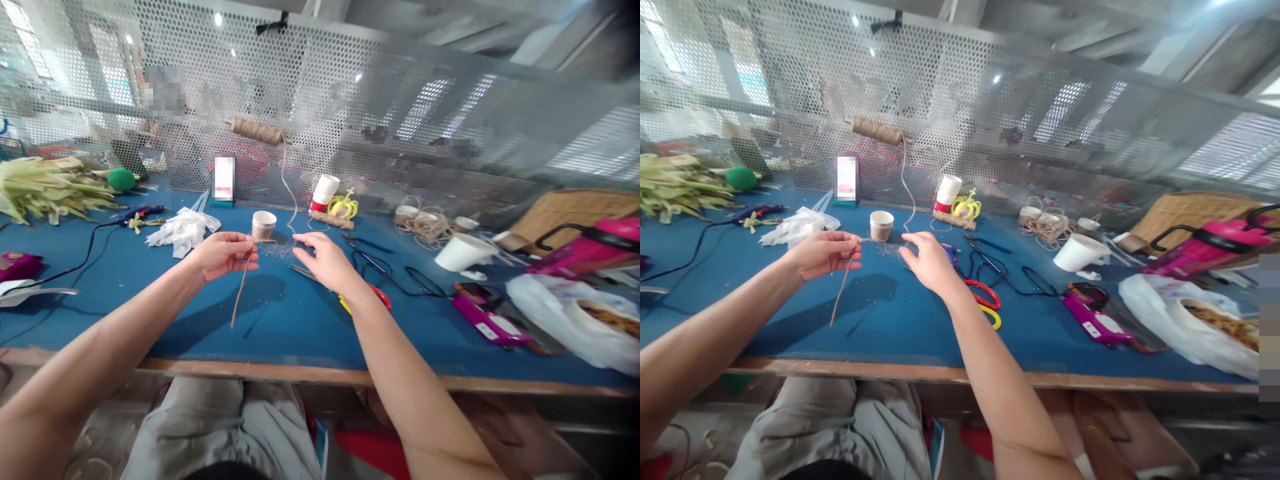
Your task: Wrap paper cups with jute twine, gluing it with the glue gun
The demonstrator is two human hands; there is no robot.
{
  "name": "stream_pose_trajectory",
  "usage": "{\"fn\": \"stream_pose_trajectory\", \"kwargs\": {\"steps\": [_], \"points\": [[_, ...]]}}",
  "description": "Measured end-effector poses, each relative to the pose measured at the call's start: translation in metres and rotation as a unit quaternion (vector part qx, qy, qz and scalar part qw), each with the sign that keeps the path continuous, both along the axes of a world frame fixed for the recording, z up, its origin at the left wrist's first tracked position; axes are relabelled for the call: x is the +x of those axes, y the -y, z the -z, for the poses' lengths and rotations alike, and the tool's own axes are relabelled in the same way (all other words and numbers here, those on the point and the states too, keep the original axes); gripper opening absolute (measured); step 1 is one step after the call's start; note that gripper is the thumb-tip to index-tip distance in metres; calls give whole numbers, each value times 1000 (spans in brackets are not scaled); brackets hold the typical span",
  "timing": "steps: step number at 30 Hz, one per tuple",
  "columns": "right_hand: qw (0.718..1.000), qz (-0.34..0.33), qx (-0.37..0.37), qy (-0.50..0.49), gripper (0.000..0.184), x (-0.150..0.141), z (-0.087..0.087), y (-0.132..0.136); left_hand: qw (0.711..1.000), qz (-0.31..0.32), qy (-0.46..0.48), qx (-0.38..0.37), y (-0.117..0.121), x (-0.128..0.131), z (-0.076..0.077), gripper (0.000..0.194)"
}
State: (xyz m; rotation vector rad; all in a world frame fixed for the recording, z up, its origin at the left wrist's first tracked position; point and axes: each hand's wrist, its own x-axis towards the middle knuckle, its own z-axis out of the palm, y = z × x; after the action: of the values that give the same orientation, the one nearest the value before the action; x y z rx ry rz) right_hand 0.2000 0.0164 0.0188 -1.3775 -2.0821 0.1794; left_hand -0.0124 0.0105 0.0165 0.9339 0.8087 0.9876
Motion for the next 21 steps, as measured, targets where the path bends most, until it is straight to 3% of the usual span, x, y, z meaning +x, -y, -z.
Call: {"fn": "stream_pose_trajectory", "kwargs": {"steps": [4, 8, 11, 17, 21], "points": [[989, 90, -26, 113, 31, 31, 4, 8, 1000, 4, -8, 4, 2, 5, -1, 11], [942, 163, -148, 255, 37, 66, 18, 25, 1000, 13, -7, 11, 5, 9, 1, 7], [911, 183, -215, 299, 46, 82, 28, 33, 1000, 26, -5, 12, 6, 11, 1, 5], [923, 164, -211, 276, 58, 92, 34, 31, 1000, 17, 7, 11, 2, 6, -5, 3], [957, 163, -207, 121, 59, 86, 39, 35, 1000, -2, 2, 6, 0, 2, -3, 5]]}}
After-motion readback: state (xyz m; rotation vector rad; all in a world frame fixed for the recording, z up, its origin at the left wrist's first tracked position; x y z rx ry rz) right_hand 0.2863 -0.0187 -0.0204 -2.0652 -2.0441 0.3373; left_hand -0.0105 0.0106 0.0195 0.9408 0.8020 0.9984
